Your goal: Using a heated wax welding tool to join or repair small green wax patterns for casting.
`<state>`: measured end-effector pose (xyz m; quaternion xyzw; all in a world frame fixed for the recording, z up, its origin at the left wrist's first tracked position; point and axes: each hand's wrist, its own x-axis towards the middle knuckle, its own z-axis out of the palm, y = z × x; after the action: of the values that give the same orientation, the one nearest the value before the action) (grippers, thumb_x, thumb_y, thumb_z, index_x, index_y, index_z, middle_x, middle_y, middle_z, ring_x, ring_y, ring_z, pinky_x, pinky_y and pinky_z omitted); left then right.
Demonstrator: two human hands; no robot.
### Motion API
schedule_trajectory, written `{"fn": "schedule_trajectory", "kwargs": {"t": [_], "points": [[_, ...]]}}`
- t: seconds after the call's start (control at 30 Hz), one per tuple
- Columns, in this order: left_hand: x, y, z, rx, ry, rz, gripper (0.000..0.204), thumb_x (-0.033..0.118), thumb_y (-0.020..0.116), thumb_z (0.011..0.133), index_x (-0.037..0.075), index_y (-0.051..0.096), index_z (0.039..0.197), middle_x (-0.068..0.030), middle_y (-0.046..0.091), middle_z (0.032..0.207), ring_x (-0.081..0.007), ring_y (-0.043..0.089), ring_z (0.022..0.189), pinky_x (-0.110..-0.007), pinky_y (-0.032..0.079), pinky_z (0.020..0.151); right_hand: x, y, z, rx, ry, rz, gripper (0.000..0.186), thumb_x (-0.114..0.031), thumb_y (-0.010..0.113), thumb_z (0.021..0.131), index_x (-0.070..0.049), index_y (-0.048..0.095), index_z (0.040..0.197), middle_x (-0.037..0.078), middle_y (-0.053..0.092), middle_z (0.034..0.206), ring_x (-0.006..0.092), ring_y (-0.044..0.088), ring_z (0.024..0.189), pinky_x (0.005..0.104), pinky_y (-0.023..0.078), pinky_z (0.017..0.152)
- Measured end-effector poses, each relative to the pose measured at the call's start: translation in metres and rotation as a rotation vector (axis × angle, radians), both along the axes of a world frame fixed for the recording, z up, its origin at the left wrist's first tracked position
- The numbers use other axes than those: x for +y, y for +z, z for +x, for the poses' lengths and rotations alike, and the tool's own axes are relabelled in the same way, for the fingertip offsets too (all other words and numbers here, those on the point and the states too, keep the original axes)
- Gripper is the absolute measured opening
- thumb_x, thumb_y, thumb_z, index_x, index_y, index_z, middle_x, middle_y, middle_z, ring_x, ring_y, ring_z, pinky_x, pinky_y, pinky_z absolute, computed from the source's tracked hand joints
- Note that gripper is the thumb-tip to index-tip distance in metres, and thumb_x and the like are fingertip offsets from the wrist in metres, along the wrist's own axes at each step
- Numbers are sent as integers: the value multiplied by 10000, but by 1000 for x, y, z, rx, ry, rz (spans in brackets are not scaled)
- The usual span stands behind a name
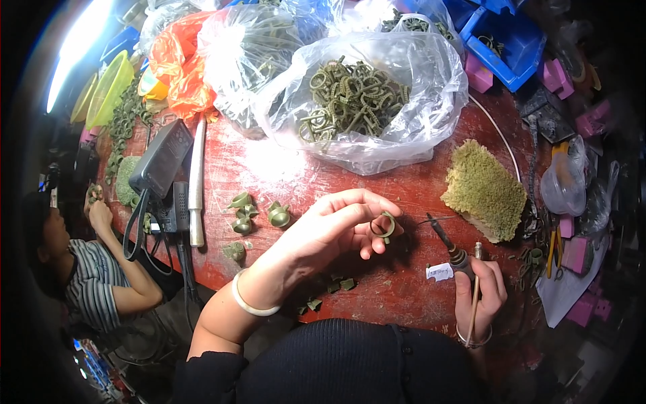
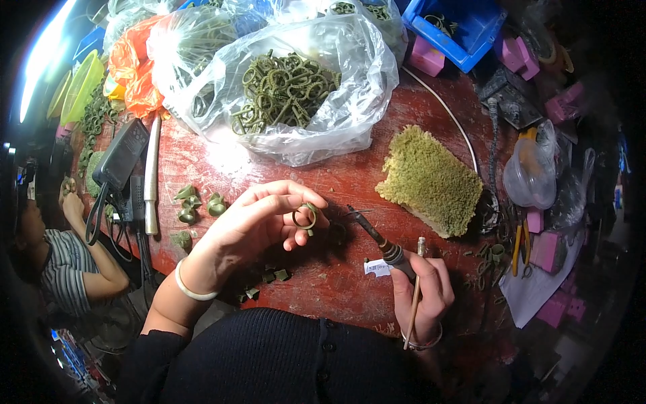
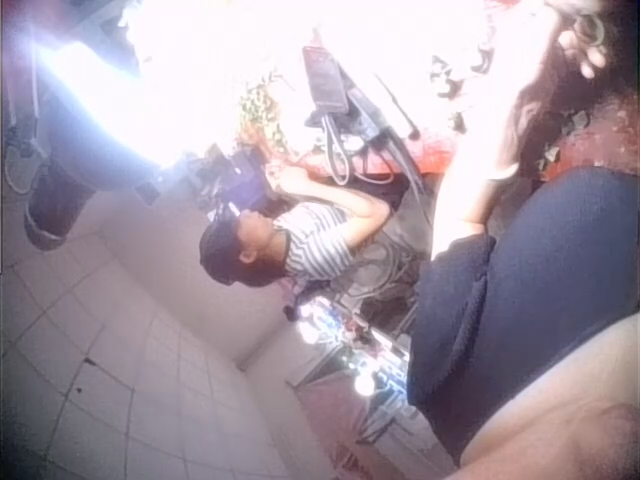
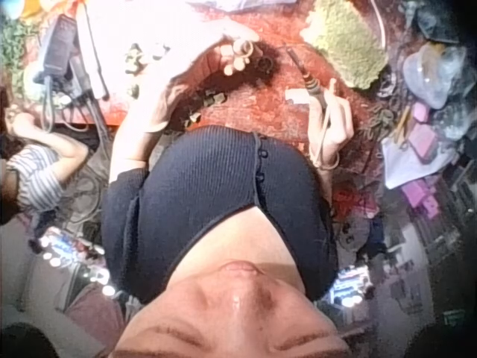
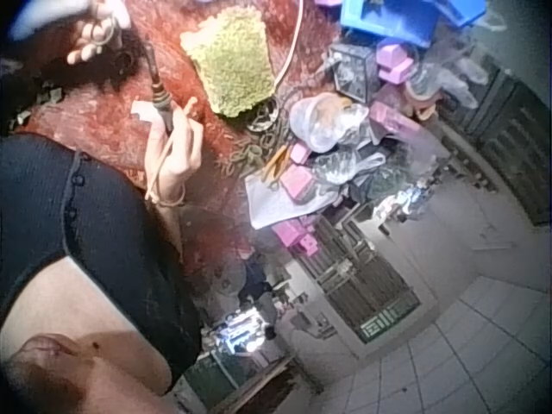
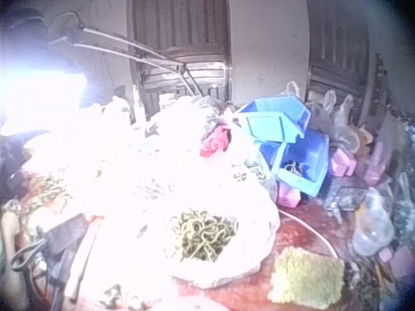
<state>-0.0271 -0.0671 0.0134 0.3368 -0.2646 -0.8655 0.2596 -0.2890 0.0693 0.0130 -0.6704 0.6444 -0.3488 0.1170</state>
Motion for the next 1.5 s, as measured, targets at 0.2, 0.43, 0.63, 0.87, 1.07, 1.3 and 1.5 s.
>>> {"fn": "schedule_trajectory", "kwargs": {"t": [0.2,0.43,0.63,0.87,1.07,1.3,1.5], "points": [[2,-3,1,84,-71,-26,316,222,523,1074,-22,625,1247,-80,672,1026,-142,672,801,-245,556,679,-2,5,6,-56,59,4,303,-132,783,897,39,669,1119,142,647,916,258,654,760,347,539,656],[2,-1,-1,29,-94,-27,310,208,543,1066,-30,630,1244,-71,678,990,-130,680,801,-247,567,679,-2,3,6,-58,91,2,321,-164,792,892,44,676,1108,139,654,917,251,649,743,336,537,635],[4,1,-3,-23,-89,-52,283,147,532,1053,-43,629,1238,-69,673,953,-167,711,783,-252,565,649,-3,2,7,-50,99,-4,318,-161,796,888,45,686,1103,136,653,907,243,644,735,333,535,633],[2,3,-3,-2,-128,-58,281,172,551,1056,-31,623,1237,-60,668,972,-125,677,822,-252,573,709,-4,2,7,-33,102,-10,322,-174,793,891,50,692,1099,130,642,890,240,631,720,335,530,628],[2,5,-2,-6,-125,-53,272,162,549,1056,-31,624,1232,-56,663,968,-126,678,831,-262,577,721,-4,3,7,-36,102,-2,324,-179,793,892,47,695,1102,126,639,891,237,630,713,333,528,621],[2,5,-2,-14,-125,-48,277,173,552,1058,-31,626,1230,-59,665,967,-127,679,829,-263,579,724,-4,2,7,-31,96,3,325,-168,797,886,44,690,1108,129,643,899,241,637,720,338,537,626],[2,5,-2,-9,-112,-48,293,191,551,1062,-34,626,1234,-61,669,961,-125,679,820,-262,577,716,-4,4,7,-24,99,9,324,-159,800,882,46,688,1107,133,645,904,245,639,723,338,539,628]]}}
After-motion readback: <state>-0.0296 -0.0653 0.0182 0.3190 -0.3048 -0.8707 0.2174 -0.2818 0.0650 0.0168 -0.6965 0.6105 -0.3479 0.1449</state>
